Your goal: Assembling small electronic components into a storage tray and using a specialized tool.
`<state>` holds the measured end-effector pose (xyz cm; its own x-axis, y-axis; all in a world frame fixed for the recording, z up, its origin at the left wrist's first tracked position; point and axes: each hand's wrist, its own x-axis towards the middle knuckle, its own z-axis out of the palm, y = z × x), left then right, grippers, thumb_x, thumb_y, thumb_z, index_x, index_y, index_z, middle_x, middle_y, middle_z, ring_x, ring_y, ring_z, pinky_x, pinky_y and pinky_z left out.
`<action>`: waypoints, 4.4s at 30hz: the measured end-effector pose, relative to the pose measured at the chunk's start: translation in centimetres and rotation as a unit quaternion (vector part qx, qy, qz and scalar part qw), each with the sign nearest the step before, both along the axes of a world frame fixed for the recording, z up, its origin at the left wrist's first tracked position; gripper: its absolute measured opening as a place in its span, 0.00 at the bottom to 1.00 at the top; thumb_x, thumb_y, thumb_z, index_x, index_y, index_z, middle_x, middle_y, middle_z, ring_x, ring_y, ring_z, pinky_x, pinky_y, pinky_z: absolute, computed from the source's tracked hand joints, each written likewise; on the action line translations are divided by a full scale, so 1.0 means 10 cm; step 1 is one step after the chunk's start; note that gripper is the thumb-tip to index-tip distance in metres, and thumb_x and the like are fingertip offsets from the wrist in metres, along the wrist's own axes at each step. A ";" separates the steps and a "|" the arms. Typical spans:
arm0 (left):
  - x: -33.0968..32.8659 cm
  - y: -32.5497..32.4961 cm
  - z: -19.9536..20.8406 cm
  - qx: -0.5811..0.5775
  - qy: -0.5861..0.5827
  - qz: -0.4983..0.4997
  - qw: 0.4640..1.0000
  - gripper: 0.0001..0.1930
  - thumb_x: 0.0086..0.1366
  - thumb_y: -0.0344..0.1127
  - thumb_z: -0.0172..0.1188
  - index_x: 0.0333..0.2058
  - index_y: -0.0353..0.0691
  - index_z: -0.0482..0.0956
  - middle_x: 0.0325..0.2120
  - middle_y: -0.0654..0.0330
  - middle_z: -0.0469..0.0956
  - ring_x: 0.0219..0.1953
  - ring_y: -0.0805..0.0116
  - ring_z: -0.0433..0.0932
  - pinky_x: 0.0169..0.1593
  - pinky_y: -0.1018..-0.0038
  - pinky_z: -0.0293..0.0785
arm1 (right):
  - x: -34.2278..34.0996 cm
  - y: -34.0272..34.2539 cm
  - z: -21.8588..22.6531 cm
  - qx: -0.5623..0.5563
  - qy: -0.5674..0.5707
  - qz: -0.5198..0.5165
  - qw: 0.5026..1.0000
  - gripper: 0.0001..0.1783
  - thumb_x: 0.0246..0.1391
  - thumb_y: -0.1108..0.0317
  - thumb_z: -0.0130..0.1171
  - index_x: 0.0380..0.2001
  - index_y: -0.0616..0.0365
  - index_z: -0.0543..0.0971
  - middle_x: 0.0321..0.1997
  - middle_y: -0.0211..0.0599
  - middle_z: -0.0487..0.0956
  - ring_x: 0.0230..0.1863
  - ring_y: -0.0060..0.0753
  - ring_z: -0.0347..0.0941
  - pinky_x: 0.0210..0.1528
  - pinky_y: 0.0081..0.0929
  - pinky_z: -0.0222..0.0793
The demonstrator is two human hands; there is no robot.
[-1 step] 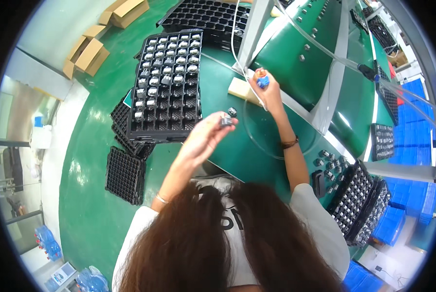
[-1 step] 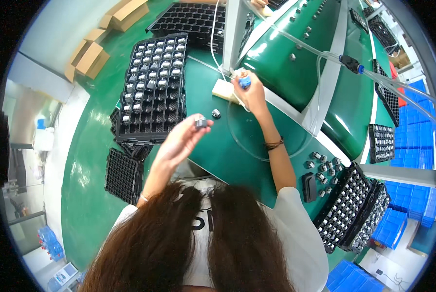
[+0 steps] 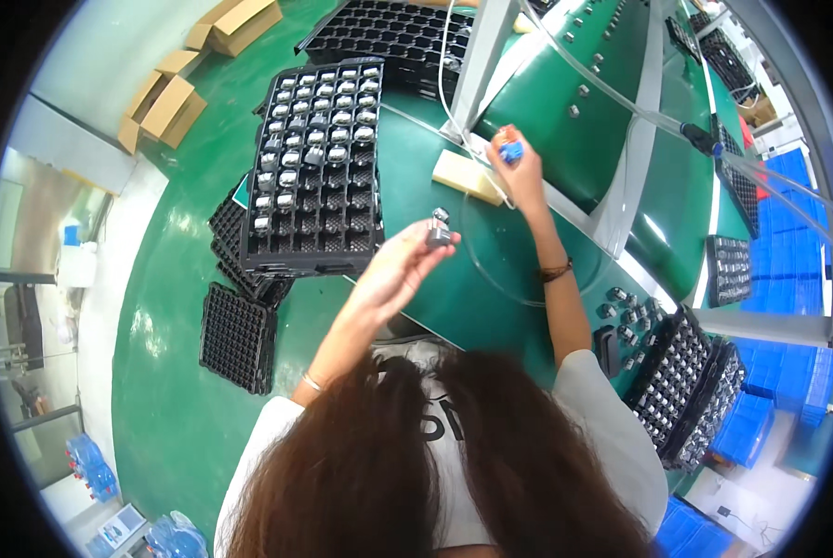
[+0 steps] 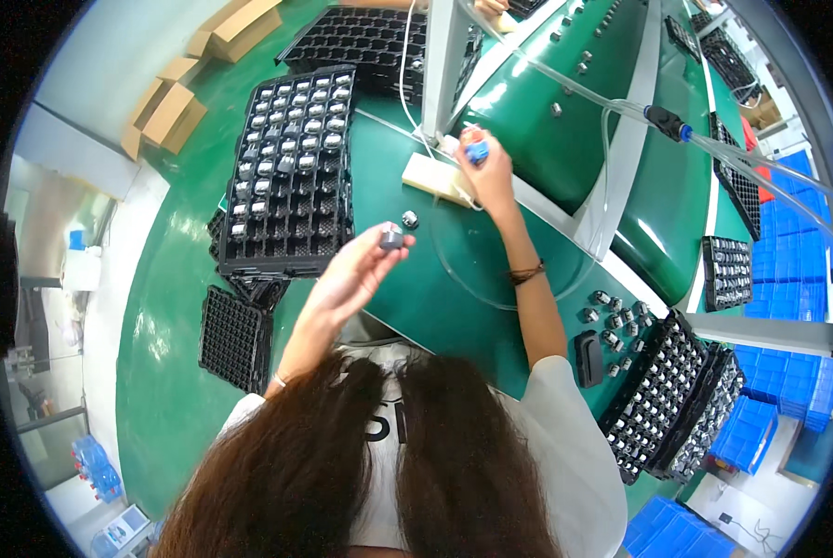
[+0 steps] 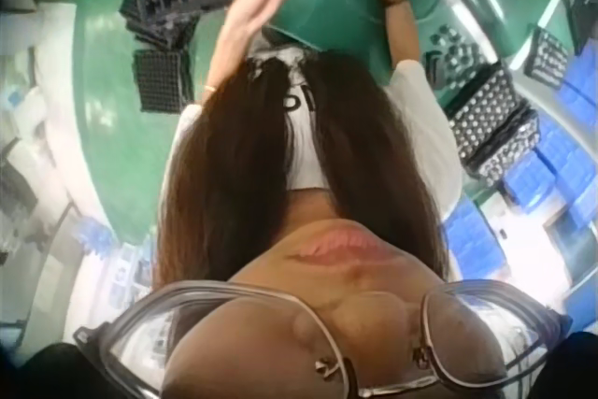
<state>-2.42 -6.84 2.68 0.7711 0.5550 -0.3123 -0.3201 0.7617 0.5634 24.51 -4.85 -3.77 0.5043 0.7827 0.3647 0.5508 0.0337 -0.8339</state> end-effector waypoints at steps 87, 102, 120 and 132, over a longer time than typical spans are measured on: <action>0.56 0.09 -0.37 -0.061 -0.027 0.052 0.996 0.12 0.67 0.34 0.49 0.44 0.30 0.71 0.40 0.54 0.74 0.45 0.65 0.73 0.55 0.75 0.69 | 1.33 0.08 -0.14 -0.046 -0.120 -0.308 0.943 0.20 0.47 0.54 0.60 0.38 0.57 0.75 0.28 0.49 0.79 0.33 0.55 0.76 0.38 0.44 0.70; 0.57 -0.01 -0.09 0.208 0.067 0.040 0.975 0.23 0.65 0.33 0.55 0.57 0.36 0.65 0.42 0.64 0.72 0.44 0.78 0.69 0.52 0.80 0.63 | -0.59 -0.72 0.64 0.047 0.338 0.145 0.929 0.07 0.55 0.71 0.46 0.37 0.59 0.71 0.37 0.32 0.73 0.36 0.18 0.68 0.41 0.15 0.64; 0.18 -0.09 0.04 0.348 0.124 0.101 0.924 0.30 0.60 0.29 0.58 0.60 0.35 0.58 0.55 0.51 0.66 0.54 0.66 0.68 0.54 0.71 0.68 | -0.67 -0.56 0.46 0.034 0.220 0.152 0.963 0.06 0.55 0.71 0.51 0.34 0.62 0.73 0.33 0.32 0.74 0.35 0.21 0.70 0.39 0.19 0.65; -1.58 0.77 0.25 0.601 0.557 0.240 0.520 0.14 0.54 0.32 0.61 0.41 0.43 0.79 0.39 0.60 0.75 0.41 0.65 0.73 0.42 0.72 0.69 | -0.48 -0.25 0.23 -0.116 -0.074 -0.002 0.990 0.20 0.48 0.60 0.64 0.39 0.60 0.72 0.28 0.41 0.76 0.29 0.29 0.73 0.32 0.26 0.67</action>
